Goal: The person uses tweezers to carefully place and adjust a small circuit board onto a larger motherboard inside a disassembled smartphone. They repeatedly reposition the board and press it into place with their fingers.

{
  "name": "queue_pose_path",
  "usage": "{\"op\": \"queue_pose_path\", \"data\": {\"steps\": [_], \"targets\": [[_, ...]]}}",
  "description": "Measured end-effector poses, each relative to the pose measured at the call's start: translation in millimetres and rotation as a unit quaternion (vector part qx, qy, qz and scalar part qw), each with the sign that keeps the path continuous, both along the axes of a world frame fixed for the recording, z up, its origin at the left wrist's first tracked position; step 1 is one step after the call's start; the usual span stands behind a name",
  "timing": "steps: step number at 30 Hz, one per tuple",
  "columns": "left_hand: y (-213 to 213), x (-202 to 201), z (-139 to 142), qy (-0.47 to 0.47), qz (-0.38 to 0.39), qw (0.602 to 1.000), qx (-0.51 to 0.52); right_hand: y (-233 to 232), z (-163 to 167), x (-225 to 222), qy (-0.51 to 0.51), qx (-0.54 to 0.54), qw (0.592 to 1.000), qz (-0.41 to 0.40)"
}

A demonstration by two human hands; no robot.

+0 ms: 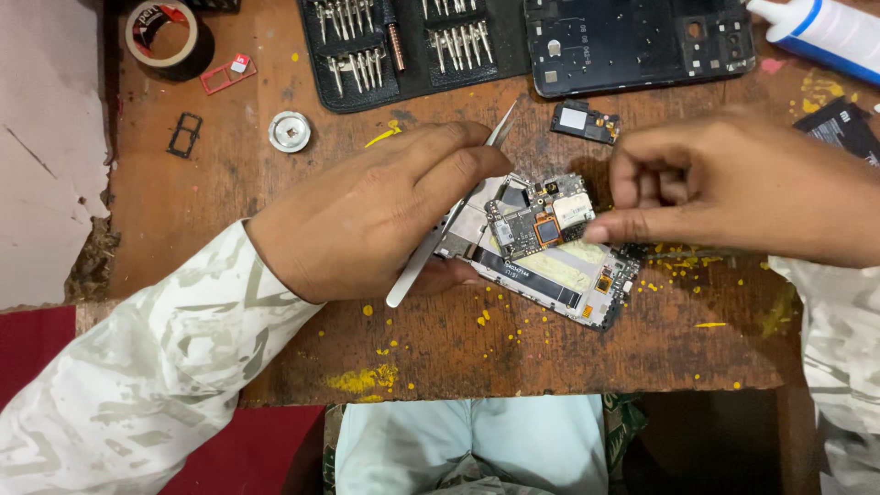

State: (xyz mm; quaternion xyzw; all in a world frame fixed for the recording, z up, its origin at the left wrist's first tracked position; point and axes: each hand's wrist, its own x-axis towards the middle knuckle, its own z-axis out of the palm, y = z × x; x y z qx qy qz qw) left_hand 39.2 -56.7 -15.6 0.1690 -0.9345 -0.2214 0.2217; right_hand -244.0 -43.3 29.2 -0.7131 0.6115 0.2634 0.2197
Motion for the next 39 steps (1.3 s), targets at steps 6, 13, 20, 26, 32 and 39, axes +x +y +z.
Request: {"op": "queue_pose_path", "data": {"steps": [6, 13, 20, 26, 32, 39], "targets": [[1.7, 0.2, 3.3, -0.014, 0.017, 1.0, 0.016, 4.6, -21.6, -22.1, -0.315, -0.21, 0.889, 0.257], [1.1, 0.2, 3.5, -0.011, 0.014, 1.0, 0.006, 5.0, -28.4, -20.0, -0.24, -0.18, 0.929, 0.215], [-0.6, 0.3, 2.4, 0.001, 0.011, 1.0, 0.006, 6.3, -16.4, -14.5, -0.288, -0.194, 0.912, 0.219], [-1.3, 0.4, 2.5, 0.001, 0.011, 1.0, -0.009, 3.8, -16.7, -11.7, -0.248, -0.181, 0.927, 0.214], [-0.1, -0.8, 3.3, -0.011, 0.017, 1.0, -0.005, 2.7, -13.7, -8.2, -0.155, -0.145, 0.973, 0.096], [-1.1, -0.1, 1.0, -0.004, 0.011, 1.0, 0.004, 7.2, -11.4, -0.3, -0.059, -0.111, 0.988, 0.085]]}}
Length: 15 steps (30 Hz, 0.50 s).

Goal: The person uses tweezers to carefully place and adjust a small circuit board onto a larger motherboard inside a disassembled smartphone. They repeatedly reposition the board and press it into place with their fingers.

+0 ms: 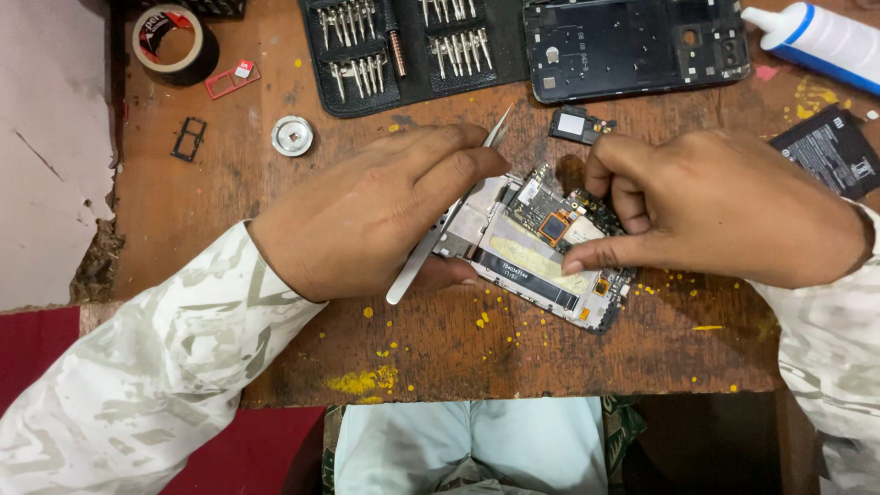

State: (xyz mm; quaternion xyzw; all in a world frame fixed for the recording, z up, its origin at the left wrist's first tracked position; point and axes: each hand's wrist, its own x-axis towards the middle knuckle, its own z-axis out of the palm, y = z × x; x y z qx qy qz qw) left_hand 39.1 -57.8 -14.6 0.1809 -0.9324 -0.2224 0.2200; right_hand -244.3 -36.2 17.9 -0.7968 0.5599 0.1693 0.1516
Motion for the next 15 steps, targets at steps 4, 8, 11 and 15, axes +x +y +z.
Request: {"op": "queue_pose_path", "data": {"steps": [4, 8, 11, 15], "targets": [[-2.2, -0.3, -2.2, 0.006, 0.002, 1.0, -0.029, -1.9, 2.5, -1.6, 0.067, 0.048, 0.997, 0.0], [-1.9, -0.4, -2.6, -0.001, 0.0, 1.0, -0.02, -3.8, 8.5, -3.9, 0.069, 0.089, 0.994, -0.001], [-0.1, 0.0, -2.5, 0.002, 0.003, 1.0, -0.025, -7.0, 10.6, -1.9, 0.047, 0.092, 0.994, 0.021], [-0.9, -0.2, -2.9, -0.003, 0.004, 0.999, -0.032, -9.2, 11.9, 0.2, 0.093, 0.108, 0.989, 0.046]]}}
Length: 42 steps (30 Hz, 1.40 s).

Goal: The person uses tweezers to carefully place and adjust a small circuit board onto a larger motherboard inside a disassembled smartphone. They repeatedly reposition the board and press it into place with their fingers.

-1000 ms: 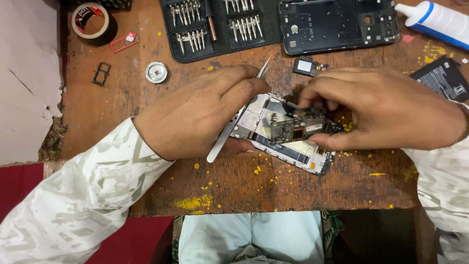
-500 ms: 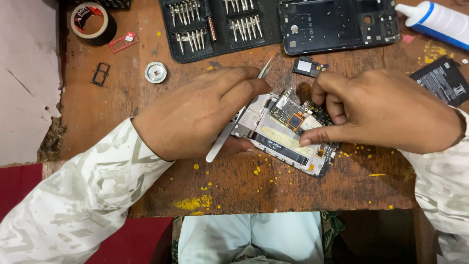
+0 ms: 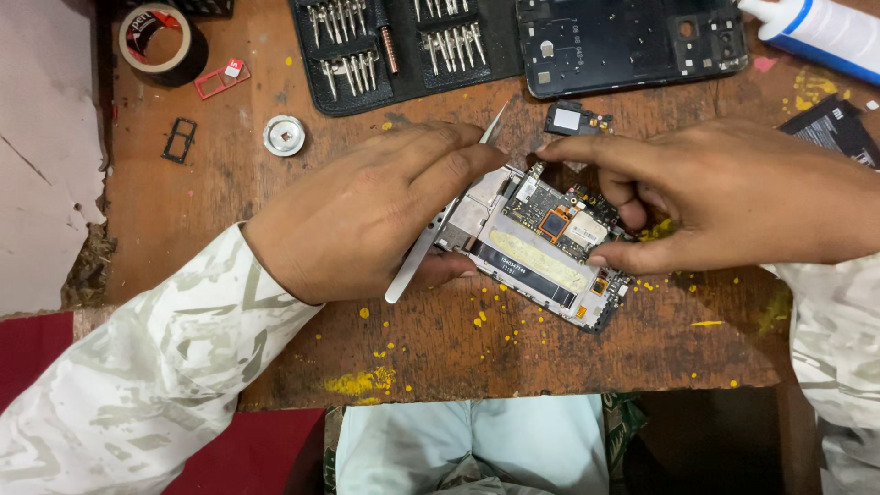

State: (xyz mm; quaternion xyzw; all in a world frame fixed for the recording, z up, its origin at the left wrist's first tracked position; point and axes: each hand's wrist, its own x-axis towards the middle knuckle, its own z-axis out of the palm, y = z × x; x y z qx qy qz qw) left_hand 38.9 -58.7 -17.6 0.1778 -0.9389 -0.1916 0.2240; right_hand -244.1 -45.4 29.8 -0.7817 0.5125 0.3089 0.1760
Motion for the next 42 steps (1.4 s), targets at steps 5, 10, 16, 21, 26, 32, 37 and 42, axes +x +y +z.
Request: {"op": "queue_pose_path", "data": {"steps": [5, 10, 16, 21, 26, 32, 37, 42], "targets": [[0.8, 0.1, -0.6, -0.014, 0.007, 1.0, 0.014, -1.1, -4.7, 0.0, 0.007, 0.01, 1.0, 0.002], [0.9, -0.7, -0.6, -0.009, 0.005, 1.0, 0.012, -2.4, -7.4, -5.4, -0.009, 0.014, 1.0, 0.022], [1.7, -0.1, 0.4, -0.018, 0.005, 1.0, 0.018, -2.1, -10.1, -6.5, -0.027, 0.012, 0.999, -0.015], [1.7, 0.1, -0.1, -0.014, -0.003, 1.0, 0.014, -2.7, -10.7, -8.1, -0.066, 0.0, 0.998, -0.005], [2.3, -0.3, -0.4, -0.021, -0.002, 1.0, 0.019, -3.6, -12.1, -11.9, -0.122, 0.004, 0.993, -0.011], [3.1, -0.4, -0.9, -0.023, -0.001, 1.0, 0.013, -2.8, -15.1, -16.1, -0.142, -0.001, 0.99, -0.023], [2.2, -0.6, -1.8, -0.014, -0.006, 1.0, 0.009, -3.7, -15.6, -16.3, -0.175, 0.019, 0.984, -0.02], [2.5, -0.8, -1.8, -0.011, -0.008, 1.0, 0.008, -1.7, -12.6, -12.7, -0.114, 0.038, 0.992, -0.041]]}}
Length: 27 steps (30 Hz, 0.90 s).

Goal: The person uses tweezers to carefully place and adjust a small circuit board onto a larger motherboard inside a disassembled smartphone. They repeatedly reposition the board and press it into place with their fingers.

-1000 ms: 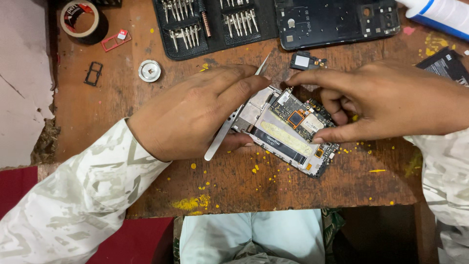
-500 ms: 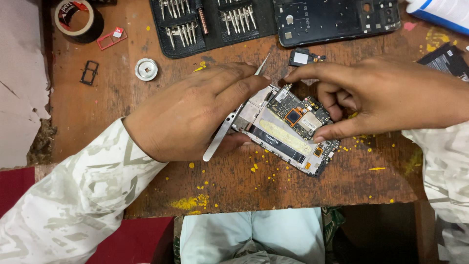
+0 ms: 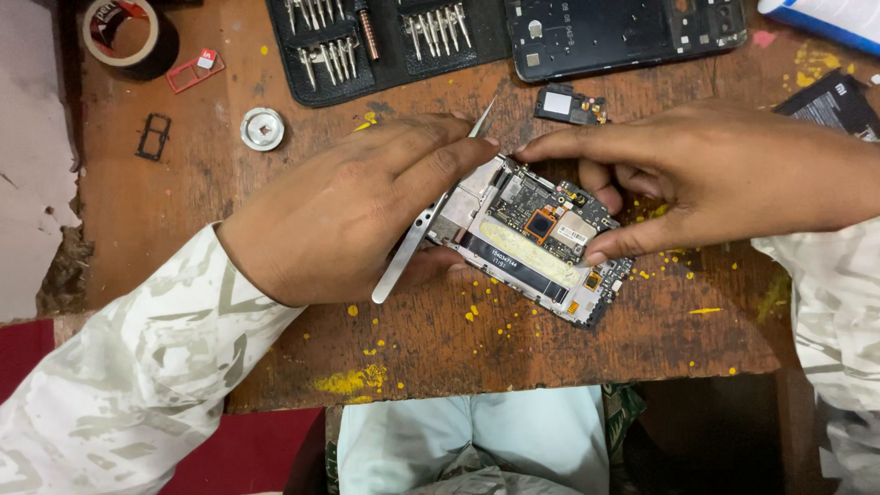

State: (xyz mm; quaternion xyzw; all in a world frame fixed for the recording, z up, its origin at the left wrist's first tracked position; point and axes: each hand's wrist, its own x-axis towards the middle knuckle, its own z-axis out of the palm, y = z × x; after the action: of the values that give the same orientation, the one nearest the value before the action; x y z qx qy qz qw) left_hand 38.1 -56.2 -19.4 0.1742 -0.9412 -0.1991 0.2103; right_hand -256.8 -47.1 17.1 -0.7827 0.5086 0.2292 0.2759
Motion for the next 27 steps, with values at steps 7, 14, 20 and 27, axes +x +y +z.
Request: {"op": "queue_pose_path", "data": {"steps": [7, 14, 20, 27], "targets": [[0.9, -0.7, 2.2, -0.007, 0.005, 1.0, -0.009, 0.1, 0.7, 2.2, 0.03, -0.013, 0.999, 0.027], [2.0, -1.6, 3.3, -0.013, 0.012, 1.0, -0.003, 0.5, 0.9, 1.2, 0.019, -0.022, 0.999, 0.034], [1.7, -1.9, 3.7, -0.012, 0.008, 1.0, -0.007, -0.2, 1.7, 1.8, 0.02, -0.014, 0.999, 0.029], [1.5, -1.5, 3.5, -0.018, 0.008, 1.0, -0.013, -0.6, 2.3, 1.1, -0.011, -0.017, 0.999, 0.032]]}}
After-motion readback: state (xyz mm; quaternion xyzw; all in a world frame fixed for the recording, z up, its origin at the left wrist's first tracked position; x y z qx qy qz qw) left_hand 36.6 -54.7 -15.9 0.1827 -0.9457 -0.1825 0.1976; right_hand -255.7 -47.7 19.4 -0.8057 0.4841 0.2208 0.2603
